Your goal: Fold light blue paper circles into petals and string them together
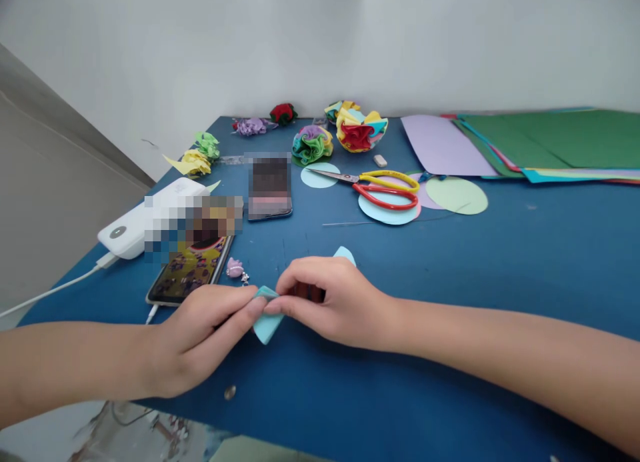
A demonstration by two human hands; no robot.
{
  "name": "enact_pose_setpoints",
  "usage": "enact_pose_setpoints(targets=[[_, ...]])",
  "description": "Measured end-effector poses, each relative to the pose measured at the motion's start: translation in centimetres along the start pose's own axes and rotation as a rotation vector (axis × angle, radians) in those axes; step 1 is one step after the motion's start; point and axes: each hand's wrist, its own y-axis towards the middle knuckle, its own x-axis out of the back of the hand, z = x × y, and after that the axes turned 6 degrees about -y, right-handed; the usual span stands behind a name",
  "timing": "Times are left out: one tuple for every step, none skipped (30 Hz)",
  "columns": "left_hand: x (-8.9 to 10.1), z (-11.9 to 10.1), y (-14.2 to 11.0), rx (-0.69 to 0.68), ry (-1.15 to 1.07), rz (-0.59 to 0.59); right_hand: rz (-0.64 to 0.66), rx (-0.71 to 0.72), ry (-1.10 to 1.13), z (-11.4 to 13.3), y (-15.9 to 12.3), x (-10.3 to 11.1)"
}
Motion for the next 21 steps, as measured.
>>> enact_pose_setpoints(targets=[[0.01, -0.02, 0.03, 0.001, -0.01, -0.002, -0.001, -0.006, 0.003, 0.05, 0.04, 0.02], [0.01, -0.03, 0.06, -0.006, -0.019, -0.011, -0.002, -0.012, 0.008, 0.1, 0.07, 0.04], [0.01, -0.05, 0.08, -0.018, -0.025, -0.022, -0.002, -0.02, 0.013, 0.15, 0.09, 0.06], [0.01, -0.06, 0.1, -0.03, -0.028, -0.028, -0.002, -0.024, 0.016, 0.19, 0.1, 0.08], [0.02, -0.08, 0.11, -0.04, -0.025, -0.028, -0.001, -0.024, 0.019, 0.21, 0.1, 0.09], [0.03, -0.11, 0.12, -0.045, -0.019, -0.02, 0.001, -0.022, 0.022, 0.22, 0.1, 0.11], [0.05, -0.14, 0.13, -0.044, -0.009, -0.008, 0.003, -0.02, 0.023, 0.21, 0.09, 0.12], [0.07, -0.19, 0.14, -0.035, 0.001, 0.008, 0.004, -0.016, 0.025, 0.2, 0.09, 0.13], [0.09, -0.24, 0.16, -0.025, 0.007, 0.022, 0.006, -0.014, 0.025, 0.18, 0.08, 0.13], [0.1, -0.28, 0.18, -0.017, 0.01, 0.027, 0.006, -0.012, 0.025, 0.15, 0.06, 0.14], [0.1, -0.32, 0.19, -0.009, 0.011, 0.028, 0.006, -0.013, 0.025, 0.13, 0.05, 0.14], [0.1, -0.34, 0.2, -0.003, 0.012, 0.027, 0.007, -0.015, 0.025, 0.11, 0.03, 0.14], [0.08, -0.34, 0.2, 0.0, 0.011, 0.022, 0.008, -0.019, 0.026, 0.1, 0.02, 0.14], [0.05, -0.32, 0.19, 0.001, 0.013, 0.017, 0.011, -0.023, 0.029, 0.09, 0.01, 0.14], [0.03, -0.27, 0.17, 0.0, 0.018, 0.015, 0.014, -0.029, 0.034, 0.08, 0.0, 0.15], [0.0, -0.2, 0.14, -0.003, 0.025, 0.016, 0.017, -0.035, 0.037, 0.08, 0.0, 0.15], [-0.03, -0.11, 0.11, -0.005, 0.033, 0.021, 0.02, -0.039, 0.04, 0.09, 0.01, 0.15], [-0.05, -0.02, 0.08, -0.005, 0.042, 0.026, 0.023, -0.04, 0.043, 0.1, 0.01, 0.15], [-0.07, 0.08, 0.06, -0.004, 0.05, 0.034, 0.026, -0.04, 0.043, 0.11, 0.02, 0.15], [-0.1, 0.17, 0.04, -0.005, 0.057, 0.041, 0.027, -0.036, 0.042, 0.14, 0.02, 0.15], [-0.11, 0.25, 0.03, -0.008, 0.061, 0.047, 0.025, -0.029, 0.039, 0.16, 0.01, 0.14]])
